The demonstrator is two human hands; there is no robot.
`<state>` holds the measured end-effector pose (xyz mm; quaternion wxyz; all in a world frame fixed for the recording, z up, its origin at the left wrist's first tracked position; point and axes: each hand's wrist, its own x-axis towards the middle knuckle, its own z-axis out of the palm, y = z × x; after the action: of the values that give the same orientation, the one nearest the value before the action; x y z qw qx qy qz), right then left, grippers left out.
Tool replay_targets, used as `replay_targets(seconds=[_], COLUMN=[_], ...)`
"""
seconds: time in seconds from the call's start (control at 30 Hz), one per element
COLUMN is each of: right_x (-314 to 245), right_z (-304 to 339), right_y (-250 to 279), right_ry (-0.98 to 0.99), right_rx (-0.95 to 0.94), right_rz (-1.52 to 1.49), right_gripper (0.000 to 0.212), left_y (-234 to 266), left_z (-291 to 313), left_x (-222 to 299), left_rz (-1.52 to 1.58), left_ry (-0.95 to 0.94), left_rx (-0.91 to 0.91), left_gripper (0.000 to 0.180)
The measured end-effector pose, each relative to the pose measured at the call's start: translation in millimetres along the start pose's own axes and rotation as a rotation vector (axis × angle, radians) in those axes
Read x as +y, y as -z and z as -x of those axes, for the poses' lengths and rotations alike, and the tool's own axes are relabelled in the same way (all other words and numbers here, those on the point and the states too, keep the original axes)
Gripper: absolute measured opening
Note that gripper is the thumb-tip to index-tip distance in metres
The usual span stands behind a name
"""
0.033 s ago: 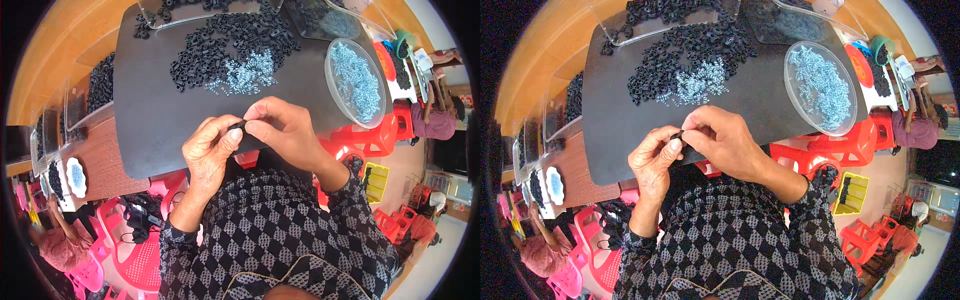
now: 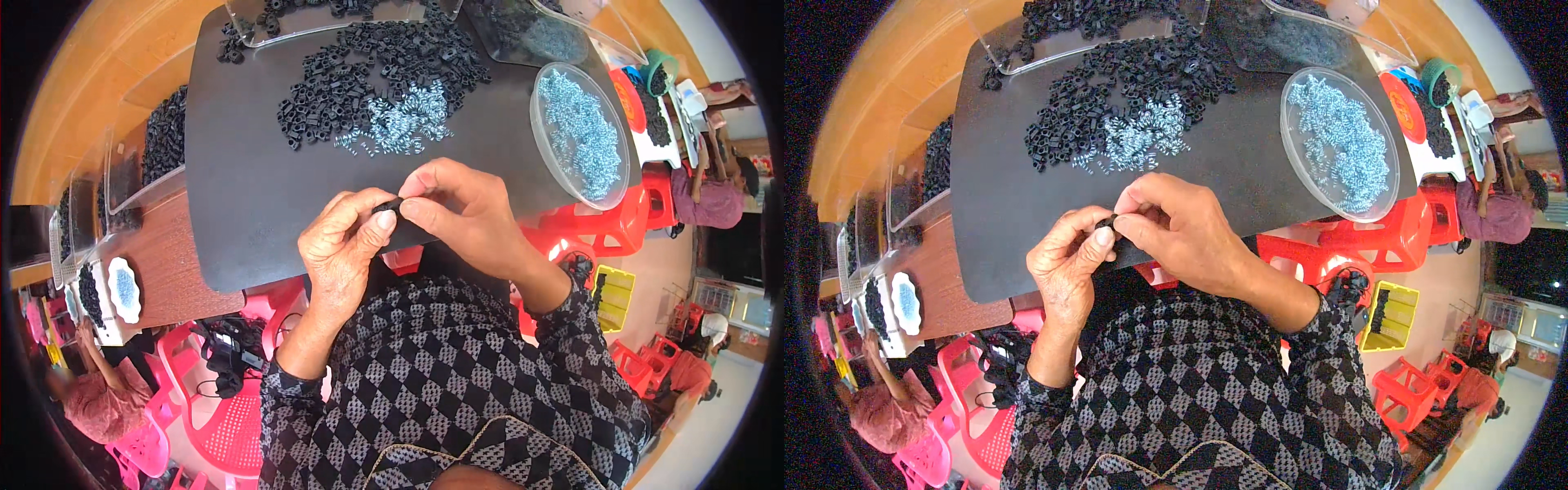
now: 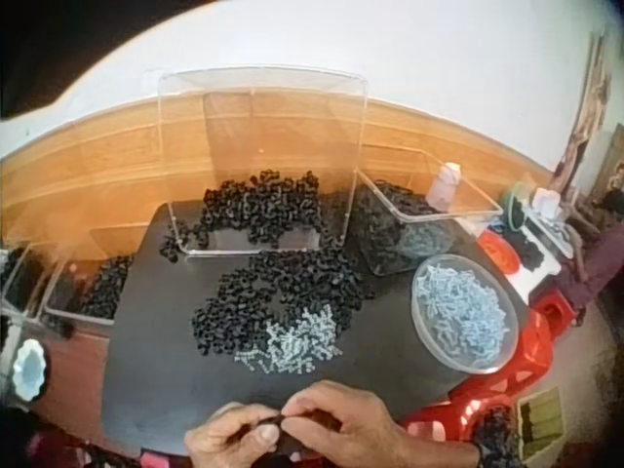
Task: Assembling small black plastic components by inserting blue beads into them.
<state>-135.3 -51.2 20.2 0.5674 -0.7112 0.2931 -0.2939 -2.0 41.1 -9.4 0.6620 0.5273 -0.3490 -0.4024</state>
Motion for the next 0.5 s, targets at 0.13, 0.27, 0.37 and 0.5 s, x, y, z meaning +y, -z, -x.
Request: replay_targets(seconds=[0.13,0.27,0.37,0.5], right_x=[-6.0,-1.3,-4.1,1.8], right_z=[-1.1,-0.3,-0.7,-3.2], right_y=[5.5,3.3,2.9,8.1], right_ry=[-0.177,-0.075,-0.045,0.222], right_rx=[-0.129,-0.071,-0.066,-0.114], right_rz=[-0.01,0.056,0.11,0.337], right_gripper=[0.012,0.012,0.013,0.017], left_y=[2.7,4.2,4.0,4.0], left_z=[0.9,0.6,0.4,1.2], left_x=[-4.2,-5.6,-3.1,-2.4], left_rz=[-0.041,-0.082,-0.109,-0.108], left_ry=[-0.066,-0.082,-0.087,-0.085], left_rx=[-0.016,-0.029,-0.041,-0.038], left_gripper=[0.018,0.019,0.019,0.019])
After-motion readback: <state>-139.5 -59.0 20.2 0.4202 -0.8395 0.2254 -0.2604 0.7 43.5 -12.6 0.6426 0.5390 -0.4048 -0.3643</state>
